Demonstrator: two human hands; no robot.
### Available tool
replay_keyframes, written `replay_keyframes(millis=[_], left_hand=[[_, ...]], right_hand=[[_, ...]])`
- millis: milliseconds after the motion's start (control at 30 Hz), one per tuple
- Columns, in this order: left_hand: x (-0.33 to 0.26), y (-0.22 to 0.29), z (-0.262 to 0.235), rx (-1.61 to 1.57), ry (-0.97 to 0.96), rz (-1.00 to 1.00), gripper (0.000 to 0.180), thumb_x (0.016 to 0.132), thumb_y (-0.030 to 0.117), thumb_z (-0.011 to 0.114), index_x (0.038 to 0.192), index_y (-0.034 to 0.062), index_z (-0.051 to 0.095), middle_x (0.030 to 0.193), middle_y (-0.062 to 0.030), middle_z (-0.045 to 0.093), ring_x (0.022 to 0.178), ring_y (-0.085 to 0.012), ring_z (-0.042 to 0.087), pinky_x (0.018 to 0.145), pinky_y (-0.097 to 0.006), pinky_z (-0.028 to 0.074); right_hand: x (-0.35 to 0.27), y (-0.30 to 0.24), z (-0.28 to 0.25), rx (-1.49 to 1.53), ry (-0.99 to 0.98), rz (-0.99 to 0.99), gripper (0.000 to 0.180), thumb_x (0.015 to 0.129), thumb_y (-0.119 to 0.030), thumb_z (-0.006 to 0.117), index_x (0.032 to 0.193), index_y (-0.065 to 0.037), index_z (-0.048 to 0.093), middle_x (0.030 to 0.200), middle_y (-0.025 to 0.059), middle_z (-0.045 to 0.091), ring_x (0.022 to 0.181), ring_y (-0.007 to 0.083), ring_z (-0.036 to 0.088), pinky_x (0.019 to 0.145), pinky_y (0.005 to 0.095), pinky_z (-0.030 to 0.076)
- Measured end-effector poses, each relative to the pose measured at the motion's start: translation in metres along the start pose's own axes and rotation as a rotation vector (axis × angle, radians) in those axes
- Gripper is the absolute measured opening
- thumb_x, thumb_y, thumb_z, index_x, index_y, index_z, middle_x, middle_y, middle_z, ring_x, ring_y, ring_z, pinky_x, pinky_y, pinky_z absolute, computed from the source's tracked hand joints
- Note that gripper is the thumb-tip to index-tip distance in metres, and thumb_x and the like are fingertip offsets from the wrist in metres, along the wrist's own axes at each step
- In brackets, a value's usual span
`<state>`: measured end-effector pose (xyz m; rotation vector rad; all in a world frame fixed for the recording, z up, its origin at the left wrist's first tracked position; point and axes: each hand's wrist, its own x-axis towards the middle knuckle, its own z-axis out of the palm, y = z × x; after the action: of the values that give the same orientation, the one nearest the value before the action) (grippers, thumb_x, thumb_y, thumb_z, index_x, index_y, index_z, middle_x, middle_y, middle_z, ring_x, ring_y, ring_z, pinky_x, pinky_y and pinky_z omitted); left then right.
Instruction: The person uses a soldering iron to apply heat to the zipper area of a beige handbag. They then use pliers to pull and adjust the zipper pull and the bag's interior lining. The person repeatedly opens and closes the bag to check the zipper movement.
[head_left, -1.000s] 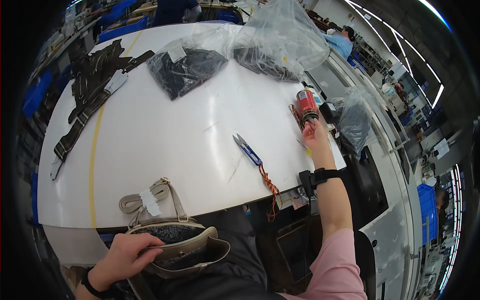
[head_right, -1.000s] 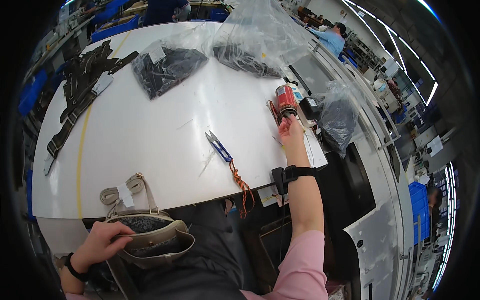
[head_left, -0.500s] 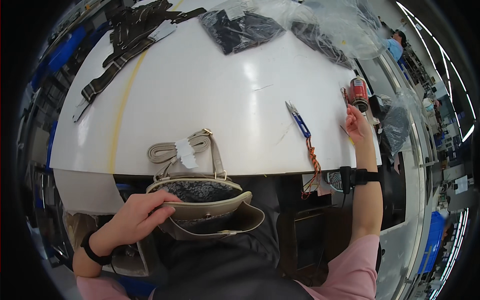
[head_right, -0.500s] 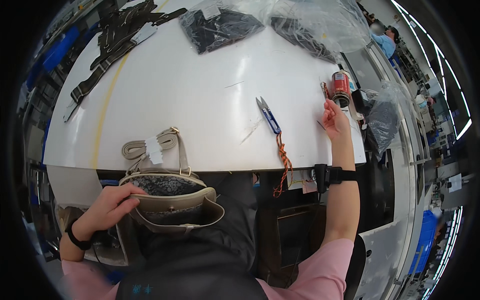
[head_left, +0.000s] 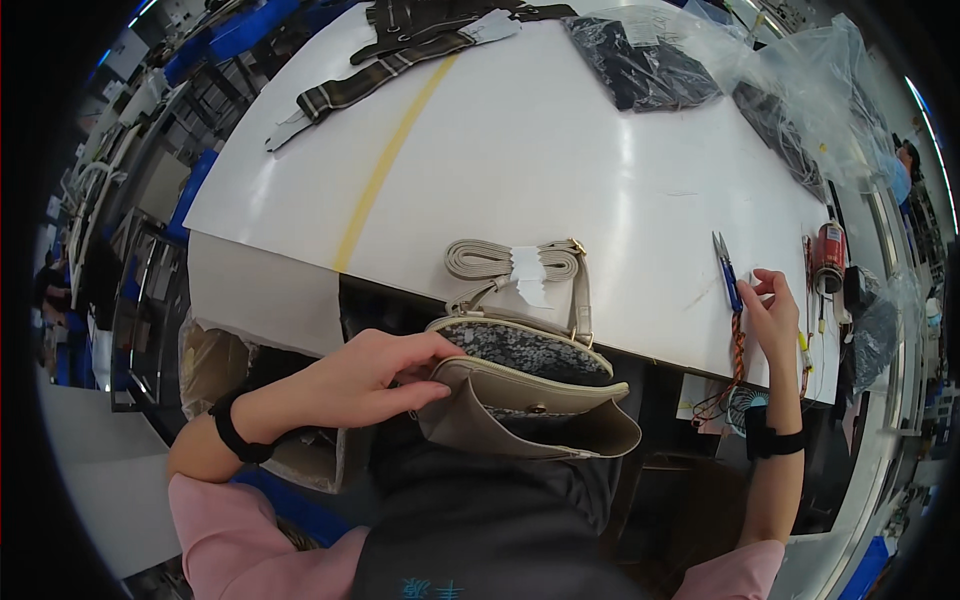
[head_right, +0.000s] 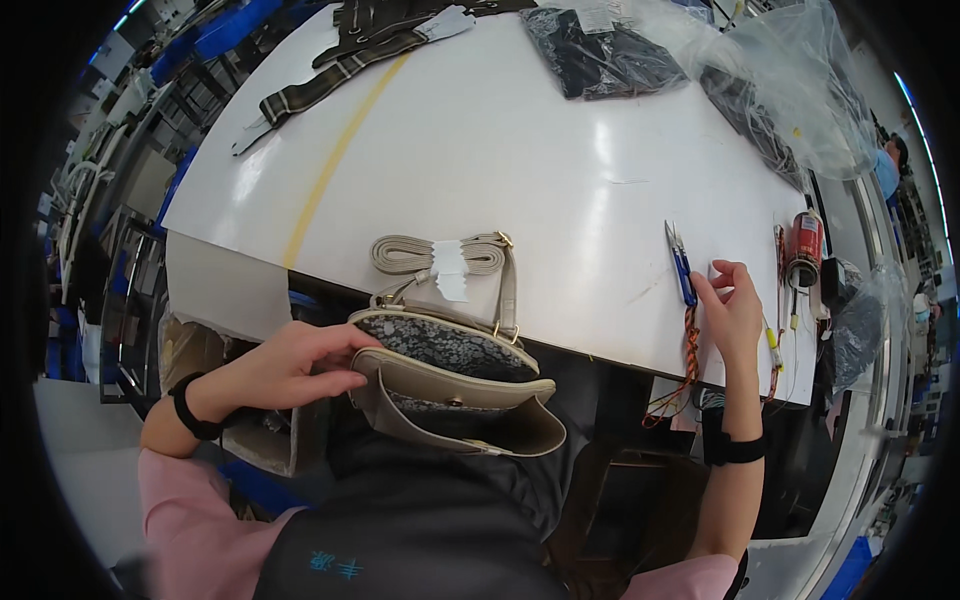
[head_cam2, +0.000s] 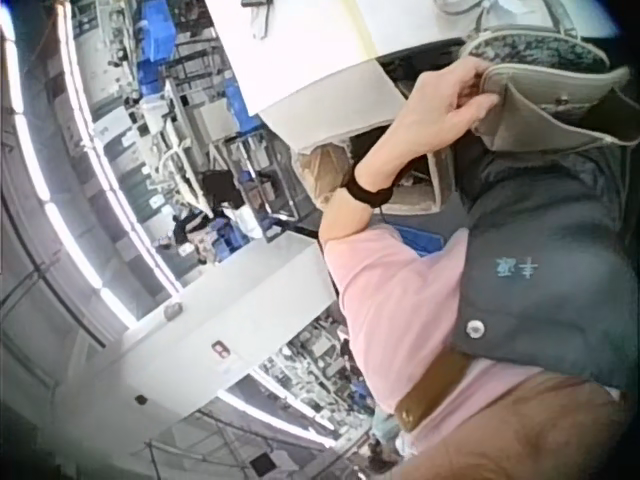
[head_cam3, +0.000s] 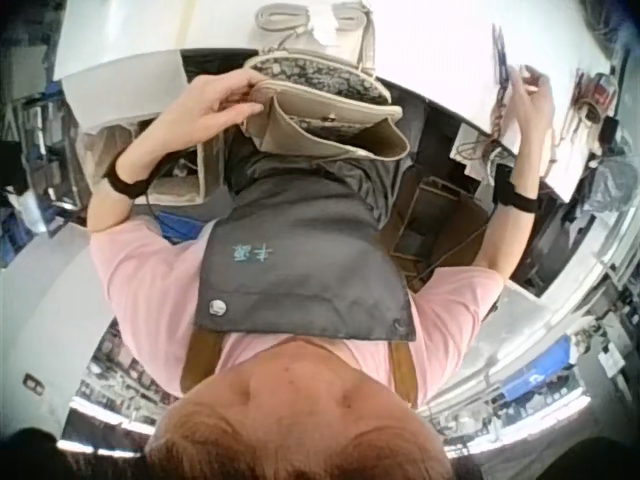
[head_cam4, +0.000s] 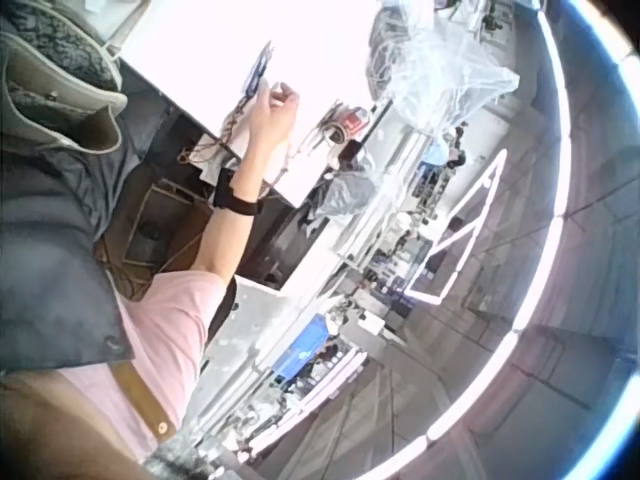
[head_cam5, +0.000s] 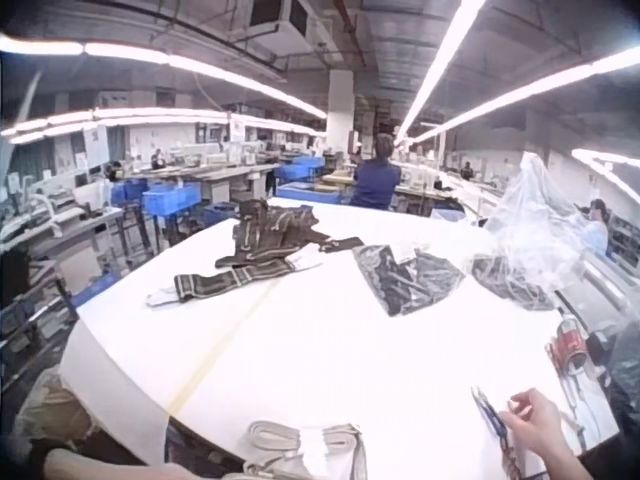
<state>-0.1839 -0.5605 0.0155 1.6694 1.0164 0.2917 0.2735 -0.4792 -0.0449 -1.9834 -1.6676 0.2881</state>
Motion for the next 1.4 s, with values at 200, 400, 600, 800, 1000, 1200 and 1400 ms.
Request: replay_keyframes(millis=[200,400,600,800,1000,1200,1400], left_hand=[[0.002,-0.003,0.008,0.022,0.030,0.069,0.025,0.088,0.014,0.058,0.110,0.0027,0.054,0.077,-0.0097,0.062,0.065,-0.0164,0.060,0.060,-0.028,0.046],[0.005,0.001,0.012,0.285,0.250,0.258,0.019,0.084,0.014,0.062,0.100,0.0041,0.059,0.074,-0.0080,0.059,0.062,-0.0232,0.059,0.057,-0.031,0.046],[0.031,0.002,0.003,0.577,0.568,0.358,0.022,0.077,0.015,0.068,0.094,0.0052,0.060,0.086,-0.0062,0.057,0.066,-0.0234,0.058,0.058,-0.033,0.046],[0.033,-0.011,0.013,0.539,0.449,0.429,0.020,0.073,0.006,0.068,0.092,0.0050,0.060,0.090,-0.0058,0.058,0.069,-0.0211,0.060,0.059,-0.030,0.048],[0.032,-0.010,0.034,0.544,0.545,0.777,0.024,0.066,-0.003,0.066,0.089,0.0041,0.064,0.084,-0.0053,0.061,0.066,-0.0168,0.059,0.052,-0.025,0.049],[0.034,-0.020,0.034,0.569,0.588,0.892,0.029,0.061,-0.003,0.068,0.089,0.0054,0.065,0.081,-0.0048,0.062,0.062,-0.0157,0.057,0.051,-0.024,0.047],[0.043,-0.018,0.028,0.668,0.561,0.919,0.029,0.060,0.000,0.068,0.089,0.0077,0.065,0.080,-0.0033,0.059,0.066,-0.0177,0.057,0.053,-0.025,0.048]], right_hand=[[0.008,0.011,0.004,0.114,-0.033,0.005,0.034,0.081,-0.028,0.068,0.103,-0.003,0.058,0.072,0.0027,0.058,0.060,0.0098,0.052,0.058,0.0257,0.043],[-0.010,-0.038,0.009,-0.010,-0.049,-0.082,0.031,0.081,-0.025,0.067,0.099,-0.003,0.057,0.064,0.0023,0.055,0.057,0.0109,0.051,0.055,0.0252,0.040],[-0.006,-0.027,0.012,0.031,-0.091,-0.063,0.020,0.083,-0.016,0.063,0.095,-0.001,0.055,0.058,0.0011,0.051,0.052,0.0102,0.044,0.051,0.0256,0.037],[-0.042,-0.064,0.009,0.313,-0.069,-0.110,0.010,0.089,-0.008,0.054,0.095,0.000,0.050,0.078,0.0051,0.059,0.055,0.0074,0.047,0.053,0.0219,0.040],[-0.090,-0.115,0.001,0.579,-0.110,-0.140,0.013,0.091,-0.003,0.049,0.103,0.000,0.045,0.081,0.0048,0.060,0.058,0.0044,0.048,0.053,0.0196,0.040],[-0.120,-0.128,0.005,0.572,-0.268,-0.241,0.019,0.076,-0.011,0.073,0.090,-0.004,0.061,0.061,-0.0040,0.044,0.053,0.0030,0.035,0.047,0.0185,0.030],[-0.140,-0.135,0.025,0.580,-0.347,-0.324,0.028,0.071,-0.015,0.079,0.089,-0.003,0.061,0.064,0.0008,0.049,0.054,0.0075,0.041,0.050,0.0202,0.037]])
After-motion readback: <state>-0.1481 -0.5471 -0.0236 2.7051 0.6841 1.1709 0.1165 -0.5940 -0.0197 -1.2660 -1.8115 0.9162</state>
